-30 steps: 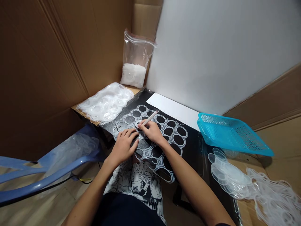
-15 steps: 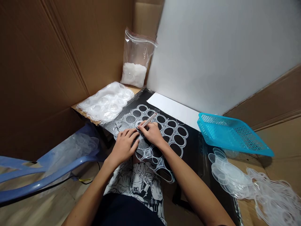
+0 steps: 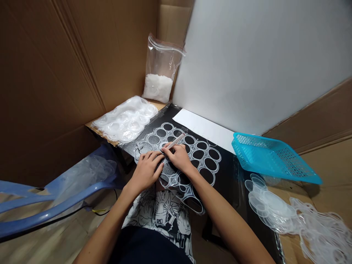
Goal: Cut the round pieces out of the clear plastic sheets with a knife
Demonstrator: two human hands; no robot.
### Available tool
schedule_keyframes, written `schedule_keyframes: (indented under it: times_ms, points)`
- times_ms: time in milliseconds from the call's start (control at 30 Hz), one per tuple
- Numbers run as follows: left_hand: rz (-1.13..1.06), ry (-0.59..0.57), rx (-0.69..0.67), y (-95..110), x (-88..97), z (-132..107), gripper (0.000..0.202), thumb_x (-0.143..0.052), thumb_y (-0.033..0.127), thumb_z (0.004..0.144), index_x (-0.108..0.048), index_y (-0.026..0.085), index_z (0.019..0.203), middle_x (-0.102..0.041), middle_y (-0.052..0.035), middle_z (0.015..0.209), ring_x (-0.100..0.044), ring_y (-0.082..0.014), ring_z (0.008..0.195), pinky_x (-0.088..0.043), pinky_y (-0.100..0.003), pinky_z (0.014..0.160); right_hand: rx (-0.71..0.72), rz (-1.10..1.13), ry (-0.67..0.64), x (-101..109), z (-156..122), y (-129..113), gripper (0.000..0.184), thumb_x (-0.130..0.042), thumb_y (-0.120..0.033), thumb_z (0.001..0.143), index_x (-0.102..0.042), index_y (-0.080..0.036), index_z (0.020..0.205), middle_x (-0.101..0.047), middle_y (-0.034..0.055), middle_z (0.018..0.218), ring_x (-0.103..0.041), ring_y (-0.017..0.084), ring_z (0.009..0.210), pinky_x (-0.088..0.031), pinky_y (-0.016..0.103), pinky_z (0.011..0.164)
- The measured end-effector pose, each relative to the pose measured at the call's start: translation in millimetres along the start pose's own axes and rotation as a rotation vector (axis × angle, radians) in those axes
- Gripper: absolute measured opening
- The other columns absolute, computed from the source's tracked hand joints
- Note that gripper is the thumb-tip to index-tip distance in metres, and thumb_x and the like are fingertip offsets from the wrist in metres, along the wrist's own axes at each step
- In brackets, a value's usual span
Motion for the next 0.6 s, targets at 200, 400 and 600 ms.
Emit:
schedule_keyframes:
  times_ms: [200,400,600]
  points:
    - [0.014,-0.007,-0.005,-2,-0.8,1,0.035,-0.046,0.030,0.105,-0.059,0.027,0.137,-0.061,-0.0065,0.145,-0.052,-0.0281,0.134,-0.041,-0.048,0.108,0.172,-0.275,0.011,-1,-6,-7,0.026,-0.053,-0.038,0.105,-0.074,-0.023,0.100,-0.079,0.0072,0.109,-0.068,0.023,0.099,-0.029,0.042,0.101]
    - [0.065,-0.030,-0.001,-1,-3.9,2,0.036,-0.047,0.031,0.105,-0.057,0.026,0.140,-0.057,-0.0064,0.150,-0.050,-0.0295,0.134,-0.041,-0.049,0.105,0.233,-0.541,0.005,-3,-3,-13,0.033,-0.042,-0.036,0.109,-0.071,-0.020,0.106,-0.078,0.0126,0.100,-0.065,0.025,0.096,-0.025,0.044,0.101]
    - [0.095,-0.023,0.024,0,-5.9,-1,0.032,-0.048,0.031,0.104,-0.059,0.027,0.135,-0.058,-0.0088,0.145,-0.050,-0.0315,0.132,-0.042,-0.050,0.100,0.124,-0.320,0.049,-2,9,-6,0.026,-0.053,-0.034,0.105,-0.075,-0.021,0.098,-0.079,0.0101,0.104,-0.069,0.025,0.097,-0.031,0.043,0.103]
Point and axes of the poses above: each hand's wrist, its own z-axis towards the middle knuckle, its own x-axis out of the back of the hand, y = z × x, the point moved 1 cm from there along z, towards the middle knuckle
